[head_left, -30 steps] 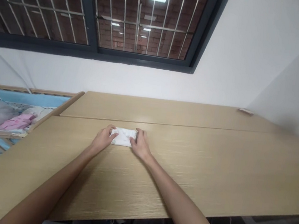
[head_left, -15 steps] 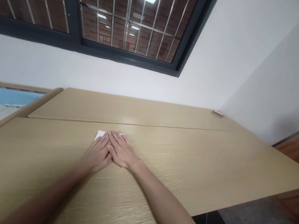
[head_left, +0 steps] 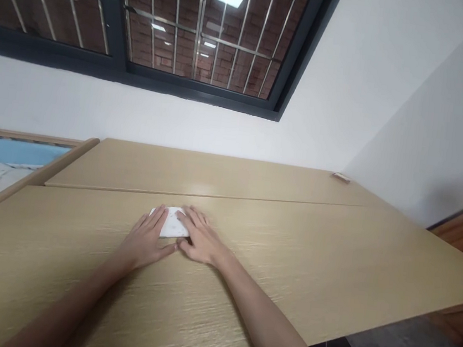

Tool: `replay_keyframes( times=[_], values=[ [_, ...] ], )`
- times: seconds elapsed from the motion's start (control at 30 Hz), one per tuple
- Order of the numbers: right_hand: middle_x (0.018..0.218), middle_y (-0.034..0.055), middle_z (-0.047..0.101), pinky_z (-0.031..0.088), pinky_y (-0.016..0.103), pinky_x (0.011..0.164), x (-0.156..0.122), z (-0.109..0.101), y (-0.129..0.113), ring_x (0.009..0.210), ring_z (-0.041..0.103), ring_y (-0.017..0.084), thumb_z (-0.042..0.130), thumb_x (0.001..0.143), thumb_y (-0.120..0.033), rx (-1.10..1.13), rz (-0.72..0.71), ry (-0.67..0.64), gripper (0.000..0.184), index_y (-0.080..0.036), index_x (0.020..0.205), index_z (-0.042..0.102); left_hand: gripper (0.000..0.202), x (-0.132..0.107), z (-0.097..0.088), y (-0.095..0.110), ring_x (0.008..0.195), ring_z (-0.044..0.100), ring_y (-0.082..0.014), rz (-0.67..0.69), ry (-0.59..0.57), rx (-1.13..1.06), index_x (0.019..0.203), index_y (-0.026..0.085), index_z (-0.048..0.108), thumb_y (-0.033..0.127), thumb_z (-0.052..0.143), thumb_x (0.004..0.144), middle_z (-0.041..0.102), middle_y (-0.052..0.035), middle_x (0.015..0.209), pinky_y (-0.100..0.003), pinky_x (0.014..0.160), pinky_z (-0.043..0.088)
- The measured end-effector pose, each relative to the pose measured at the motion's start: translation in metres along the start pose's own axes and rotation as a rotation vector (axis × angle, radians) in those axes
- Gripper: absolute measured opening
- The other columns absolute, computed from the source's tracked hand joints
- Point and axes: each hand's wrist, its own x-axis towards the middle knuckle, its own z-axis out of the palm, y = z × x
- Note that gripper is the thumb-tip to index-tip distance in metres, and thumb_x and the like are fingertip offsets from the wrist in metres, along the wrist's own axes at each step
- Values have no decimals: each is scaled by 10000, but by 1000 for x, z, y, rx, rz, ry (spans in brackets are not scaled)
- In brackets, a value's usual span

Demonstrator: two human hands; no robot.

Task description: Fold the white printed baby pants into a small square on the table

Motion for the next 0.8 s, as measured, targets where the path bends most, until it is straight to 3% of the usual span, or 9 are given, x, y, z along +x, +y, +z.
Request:
replay_keyframes(
  times=[0.1,0.2,0.27,0.33,0.43,0.53,0.67,0.73,0.8],
  values=[
    [1607,130,330,211,492,1211,4,4,8,1502,232,287,584,850,-273,97,29,19,724,-179,1530,353,801,6,0,-2,1443,365,-348,-23,28,-43,1534,129,249,571,507,917,381,-214,1560,-540,1172,300],
    [1466,126,517,290,463,1171,8,8,13,1388,416,272,566,815,-179,183,43,153,605,-181,1414,486,517,12,-8,-3,1340,498,-304,-30,103,-87,1427,138,406,363,420,961,540,-181,1439,-505,1157,336],
    [1320,117,615,381,448,1095,12,6,12,1251,532,267,570,851,-211,294,88,256,464,-195,1315,550,382,14,-20,0,1215,587,-292,-42,144,-125,1289,177,535,333,376,979,652,-141,1286,-490,1111,387],
    [1143,97,664,489,402,933,16,3,8,1054,616,244,580,904,-326,487,155,360,400,-211,1283,532,325,14,-36,6,1092,635,-290,-109,170,-217,1131,213,609,407,392,987,707,-106,1130,-471,1019,455],
    [840,8,622,490,289,637,22,0,0,716,594,175,574,928,-479,792,257,516,453,-234,1286,441,360,9,-55,21,960,683,-265,-304,103,-609,1150,225,554,517,467,959,722,-81,1065,-392,818,544],
    [677,-63,530,416,244,528,28,4,-2,577,501,143,620,894,-528,877,346,567,475,-245,1227,433,487,1,-60,36,950,708,-255,-394,-74,-891,1332,207,381,463,514,940,713,-104,1137,-356,745,558],
    [738,-36,601,470,269,581,31,19,8,635,558,157,672,850,-529,736,420,527,500,-219,1192,479,529,-5,-58,45,1080,666,-312,-443,-159,-414,1408,182,343,359,503,936,664,-153,1223,-417,853,512],
    [903,31,671,524,318,673,30,23,12,724,620,174,646,873,-508,677,430,513,481,-198,1208,494,459,-5,-59,46,1042,664,-338,-420,-179,-153,1366,146,418,376,448,970,671,-169,1163,-440,834,502],
    [1134,116,671,548,379,808,27,21,11,893,666,208,602,914,-485,633,401,518,485,-186,1278,488,415,-5,-64,47,1029,646,-354,-341,-125,40,1255,109,525,409,412,991,666,-185,1110,-461,845,495]
  ],
)
